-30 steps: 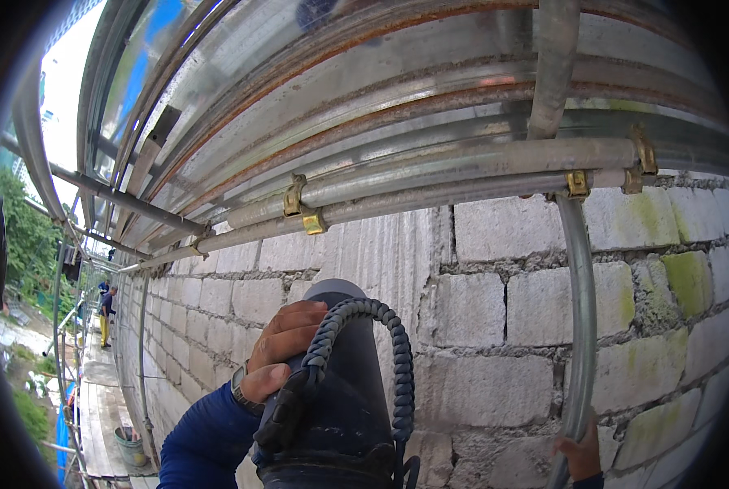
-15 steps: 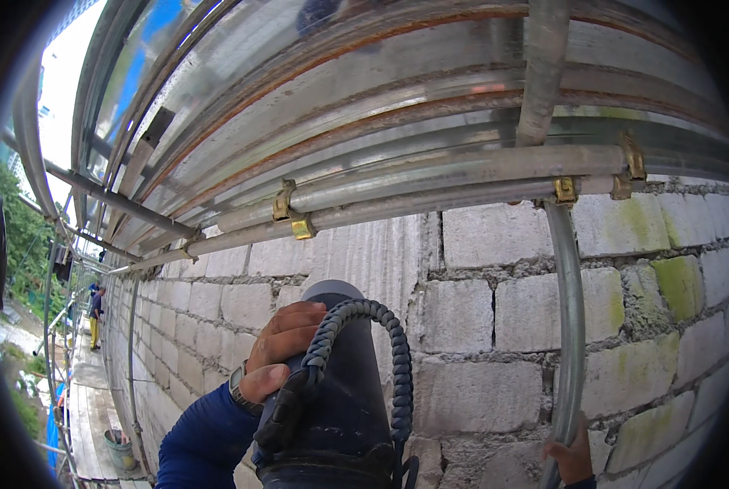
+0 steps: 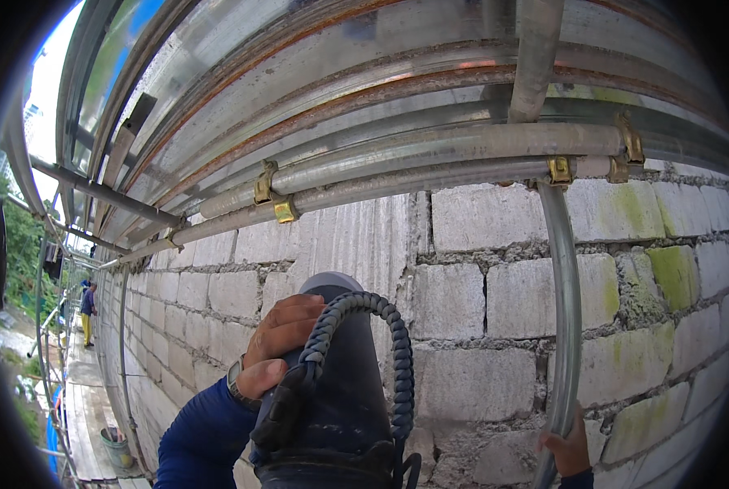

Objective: The person walks along a scaffold and uses a trowel to apply mortar to the joints of a block wall. They repeatedly scoop mortar from a bucket and spread it along the wall surface.

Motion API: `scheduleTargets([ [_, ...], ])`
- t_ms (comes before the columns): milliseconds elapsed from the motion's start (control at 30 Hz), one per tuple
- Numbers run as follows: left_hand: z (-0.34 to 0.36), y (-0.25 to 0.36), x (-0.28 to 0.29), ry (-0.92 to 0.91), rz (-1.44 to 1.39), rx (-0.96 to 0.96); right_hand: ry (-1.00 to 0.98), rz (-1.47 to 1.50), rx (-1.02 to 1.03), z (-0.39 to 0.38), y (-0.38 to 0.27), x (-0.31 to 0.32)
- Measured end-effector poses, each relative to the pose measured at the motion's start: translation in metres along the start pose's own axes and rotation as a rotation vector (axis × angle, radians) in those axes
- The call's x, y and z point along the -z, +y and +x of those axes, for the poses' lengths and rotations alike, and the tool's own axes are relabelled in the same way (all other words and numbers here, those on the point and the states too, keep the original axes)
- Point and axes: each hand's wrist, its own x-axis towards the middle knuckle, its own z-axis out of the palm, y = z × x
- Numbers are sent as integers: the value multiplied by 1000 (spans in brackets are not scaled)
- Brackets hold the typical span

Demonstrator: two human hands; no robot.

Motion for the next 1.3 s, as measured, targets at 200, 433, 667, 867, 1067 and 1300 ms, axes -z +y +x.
scheduleTargets([
  [200,3,2,-4,8,-68,102,10,-2,-26,-1,-5,0],
  [433,9,2,-5,10,-79,129,9,41,-16,-1,-5,-2],
  [667,14,3,-5,25,-102,124,6,34,-39,1,-9,-5],
  [867,18,8,-2,20,-135,141,-8,22,-52,1,-5,2],
  [1067,-12,7,-7,-24,-75,90,45,-13,-52,-3,-5,-1],
  [1300,-111,75,-28,1,-201,396,94,-90,-67,-3,3,-7],
])
